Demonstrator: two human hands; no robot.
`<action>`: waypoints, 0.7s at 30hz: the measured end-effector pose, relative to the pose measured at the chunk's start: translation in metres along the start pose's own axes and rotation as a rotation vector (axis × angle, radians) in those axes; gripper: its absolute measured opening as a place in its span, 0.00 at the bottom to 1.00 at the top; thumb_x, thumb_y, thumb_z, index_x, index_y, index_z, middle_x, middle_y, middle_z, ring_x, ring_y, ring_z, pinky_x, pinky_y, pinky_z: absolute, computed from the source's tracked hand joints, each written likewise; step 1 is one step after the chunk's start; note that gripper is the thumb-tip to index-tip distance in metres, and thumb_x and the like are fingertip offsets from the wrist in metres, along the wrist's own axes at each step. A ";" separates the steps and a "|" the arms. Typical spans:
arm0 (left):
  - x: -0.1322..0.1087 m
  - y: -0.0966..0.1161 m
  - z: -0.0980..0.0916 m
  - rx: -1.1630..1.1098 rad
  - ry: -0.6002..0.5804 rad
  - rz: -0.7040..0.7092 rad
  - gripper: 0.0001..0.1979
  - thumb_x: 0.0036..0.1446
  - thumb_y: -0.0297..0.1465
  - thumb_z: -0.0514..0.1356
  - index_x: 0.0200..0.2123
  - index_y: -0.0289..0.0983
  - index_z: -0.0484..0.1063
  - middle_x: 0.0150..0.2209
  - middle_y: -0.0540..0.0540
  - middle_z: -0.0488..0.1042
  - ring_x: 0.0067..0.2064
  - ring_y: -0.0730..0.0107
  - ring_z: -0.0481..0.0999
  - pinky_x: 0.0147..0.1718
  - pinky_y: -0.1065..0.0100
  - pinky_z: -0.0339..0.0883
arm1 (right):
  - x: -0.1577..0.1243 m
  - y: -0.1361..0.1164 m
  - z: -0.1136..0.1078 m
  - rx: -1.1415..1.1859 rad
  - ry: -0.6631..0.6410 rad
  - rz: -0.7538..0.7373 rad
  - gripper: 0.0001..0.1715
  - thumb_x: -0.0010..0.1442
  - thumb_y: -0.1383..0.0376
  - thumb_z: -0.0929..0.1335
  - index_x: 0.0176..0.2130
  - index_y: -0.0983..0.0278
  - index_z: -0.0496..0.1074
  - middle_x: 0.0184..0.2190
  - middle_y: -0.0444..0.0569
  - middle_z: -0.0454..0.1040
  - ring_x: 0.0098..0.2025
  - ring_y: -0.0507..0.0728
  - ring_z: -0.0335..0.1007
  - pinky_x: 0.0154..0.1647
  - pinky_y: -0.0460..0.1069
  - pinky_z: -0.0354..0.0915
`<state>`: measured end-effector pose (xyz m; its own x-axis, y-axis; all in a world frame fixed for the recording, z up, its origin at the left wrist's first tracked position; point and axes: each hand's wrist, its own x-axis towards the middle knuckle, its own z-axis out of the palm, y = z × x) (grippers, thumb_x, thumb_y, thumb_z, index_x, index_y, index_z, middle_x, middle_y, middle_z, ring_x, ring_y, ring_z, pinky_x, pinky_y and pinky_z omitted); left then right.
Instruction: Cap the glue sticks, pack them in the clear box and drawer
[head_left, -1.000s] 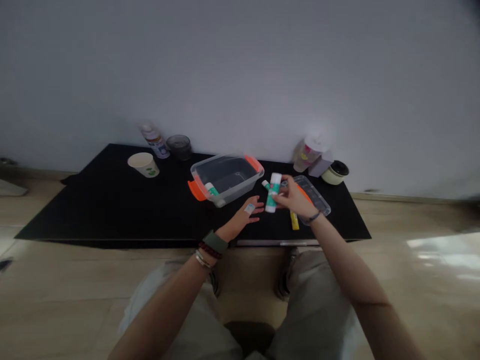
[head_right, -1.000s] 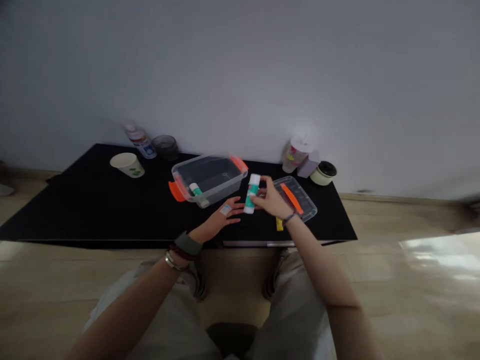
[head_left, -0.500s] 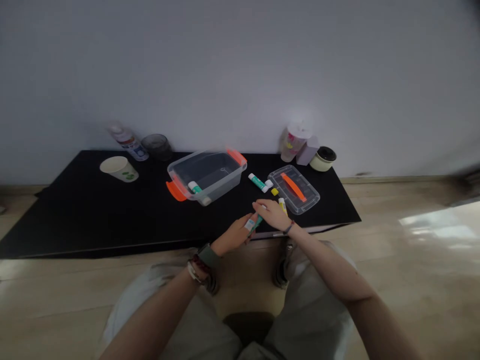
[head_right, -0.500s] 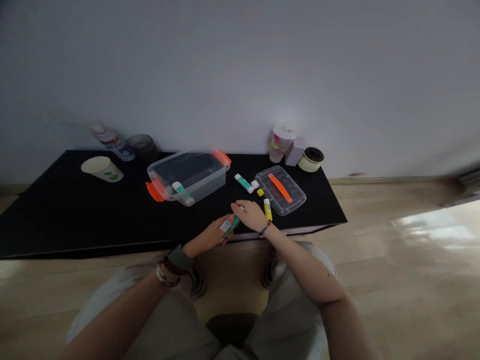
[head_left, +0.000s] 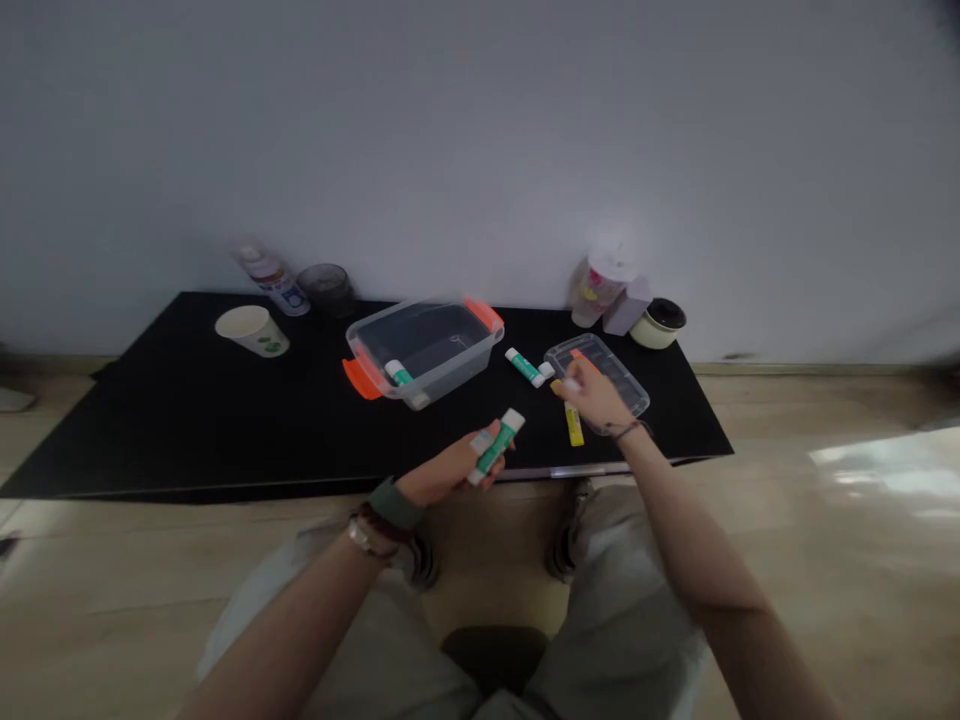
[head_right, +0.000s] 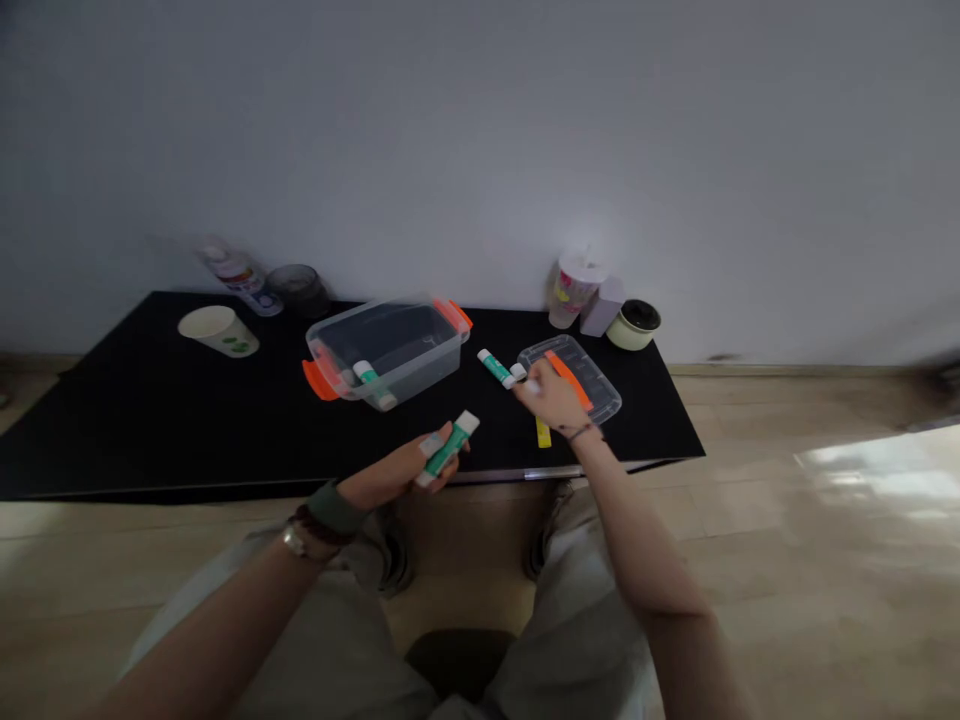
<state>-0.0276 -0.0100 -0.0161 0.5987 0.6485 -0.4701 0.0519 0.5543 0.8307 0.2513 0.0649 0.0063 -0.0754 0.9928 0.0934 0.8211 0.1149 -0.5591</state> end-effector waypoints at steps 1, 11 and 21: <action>0.010 -0.001 0.000 0.049 0.119 -0.001 0.24 0.64 0.53 0.51 0.43 0.36 0.64 0.26 0.53 0.67 0.20 0.79 0.66 0.16 0.78 0.51 | -0.001 -0.004 0.014 -0.026 -0.043 0.003 0.16 0.67 0.57 0.66 0.47 0.65 0.72 0.42 0.50 0.74 0.42 0.56 0.72 0.41 0.52 0.70; 0.073 -0.014 -0.022 0.572 0.458 -0.082 0.22 0.64 0.33 0.56 0.59 0.35 0.56 0.46 0.37 0.76 0.41 0.62 0.79 0.31 0.70 0.71 | 0.018 -0.010 0.068 -0.210 -0.199 0.030 0.20 0.66 0.59 0.69 0.54 0.65 0.69 0.51 0.56 0.72 0.48 0.59 0.72 0.48 0.55 0.70; 0.085 -0.012 -0.029 0.958 0.642 0.092 0.20 0.62 0.31 0.59 0.56 0.33 0.63 0.51 0.34 0.75 0.52 0.56 0.76 0.50 0.63 0.66 | 0.039 -0.008 0.077 -0.302 -0.009 -0.043 0.12 0.66 0.64 0.66 0.48 0.67 0.70 0.48 0.59 0.73 0.45 0.60 0.71 0.44 0.50 0.64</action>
<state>-0.0011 0.0536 -0.0743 0.1299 0.9638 -0.2328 0.7782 0.0464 0.6263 0.1979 0.1050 -0.0491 -0.1180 0.9876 0.1034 0.9481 0.1430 -0.2839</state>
